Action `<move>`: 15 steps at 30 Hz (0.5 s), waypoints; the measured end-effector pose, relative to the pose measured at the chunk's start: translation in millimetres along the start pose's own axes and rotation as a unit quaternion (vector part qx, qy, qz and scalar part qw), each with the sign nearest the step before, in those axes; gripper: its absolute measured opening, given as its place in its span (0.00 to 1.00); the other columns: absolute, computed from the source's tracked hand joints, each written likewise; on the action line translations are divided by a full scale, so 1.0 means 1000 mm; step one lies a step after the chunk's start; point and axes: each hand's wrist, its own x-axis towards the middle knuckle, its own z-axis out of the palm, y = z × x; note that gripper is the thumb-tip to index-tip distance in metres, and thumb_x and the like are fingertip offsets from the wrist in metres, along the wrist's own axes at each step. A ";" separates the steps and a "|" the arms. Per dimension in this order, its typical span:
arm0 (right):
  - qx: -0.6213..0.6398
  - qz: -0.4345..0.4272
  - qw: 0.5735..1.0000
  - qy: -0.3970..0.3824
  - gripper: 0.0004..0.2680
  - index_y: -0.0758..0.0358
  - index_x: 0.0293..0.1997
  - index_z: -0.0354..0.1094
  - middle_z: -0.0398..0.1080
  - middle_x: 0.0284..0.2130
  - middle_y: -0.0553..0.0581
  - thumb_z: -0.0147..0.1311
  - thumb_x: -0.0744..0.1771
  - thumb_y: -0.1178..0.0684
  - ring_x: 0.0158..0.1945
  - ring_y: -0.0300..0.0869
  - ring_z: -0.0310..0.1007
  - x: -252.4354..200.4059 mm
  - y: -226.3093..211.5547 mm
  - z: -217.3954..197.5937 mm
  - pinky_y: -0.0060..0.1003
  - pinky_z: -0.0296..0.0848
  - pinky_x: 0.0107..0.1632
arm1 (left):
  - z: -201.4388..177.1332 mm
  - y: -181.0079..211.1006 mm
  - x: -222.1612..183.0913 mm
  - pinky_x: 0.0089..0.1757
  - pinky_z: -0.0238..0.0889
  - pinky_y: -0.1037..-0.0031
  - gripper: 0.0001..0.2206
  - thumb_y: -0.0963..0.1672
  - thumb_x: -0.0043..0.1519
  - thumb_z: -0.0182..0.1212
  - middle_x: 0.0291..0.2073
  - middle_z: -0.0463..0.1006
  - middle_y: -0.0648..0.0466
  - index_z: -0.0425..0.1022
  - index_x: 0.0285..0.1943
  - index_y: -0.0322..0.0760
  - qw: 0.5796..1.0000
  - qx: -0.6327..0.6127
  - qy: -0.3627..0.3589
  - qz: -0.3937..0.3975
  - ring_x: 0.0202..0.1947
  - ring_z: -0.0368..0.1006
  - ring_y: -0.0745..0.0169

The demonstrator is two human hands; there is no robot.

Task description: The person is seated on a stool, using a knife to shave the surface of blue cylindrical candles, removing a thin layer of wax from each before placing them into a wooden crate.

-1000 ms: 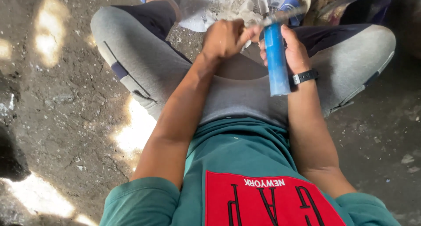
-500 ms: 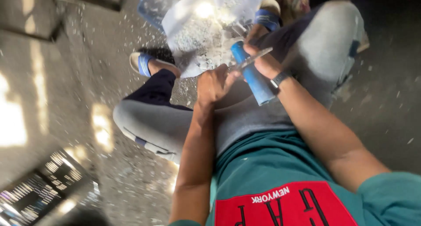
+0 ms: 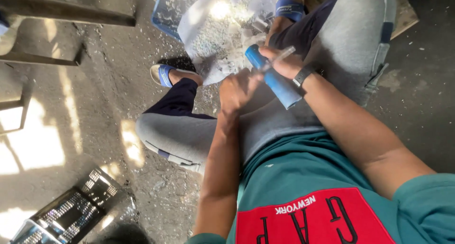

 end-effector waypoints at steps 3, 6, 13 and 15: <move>-0.002 -0.009 1.000 -0.019 0.20 0.45 0.55 0.57 0.58 0.53 0.53 0.30 0.62 0.32 0.55 0.49 0.56 0.027 0.025 0.009 0.43 0.49 0.59 | -0.041 0.007 0.009 0.26 0.64 0.64 0.25 0.60 0.53 0.37 0.13 0.68 0.44 0.64 0.22 0.41 0.998 -0.012 0.054 -0.033 0.21 0.71 0.44; 0.007 -0.037 0.999 -0.015 0.19 0.42 0.54 0.57 0.58 0.52 0.51 0.31 0.62 0.32 0.54 0.47 0.57 0.052 0.040 0.014 0.40 0.51 0.57 | -0.024 -0.005 0.005 0.26 0.63 0.60 0.22 0.58 0.56 0.37 0.14 0.68 0.43 0.65 0.25 0.40 0.999 -0.020 0.047 -0.005 0.22 0.71 0.43; 0.115 -0.017 0.993 -0.035 0.16 0.49 0.47 0.60 0.63 0.39 0.56 0.35 0.63 0.34 0.41 0.47 0.63 0.037 0.038 0.007 0.38 0.61 0.44 | -0.032 0.010 0.008 0.31 0.63 0.55 0.26 0.57 0.55 0.36 0.20 0.73 0.40 0.69 0.37 0.35 0.998 -0.030 -0.034 -0.041 0.29 0.72 0.40; 0.200 -0.046 0.972 -0.111 0.17 0.63 0.37 0.64 0.69 0.20 0.65 0.39 0.63 0.38 0.22 0.47 0.71 0.022 0.009 0.004 0.37 0.72 0.28 | -0.045 -0.002 0.016 0.30 0.59 0.51 0.26 0.58 0.56 0.34 0.17 0.69 0.38 0.65 0.25 0.36 0.996 -0.041 0.039 -0.065 0.27 0.70 0.36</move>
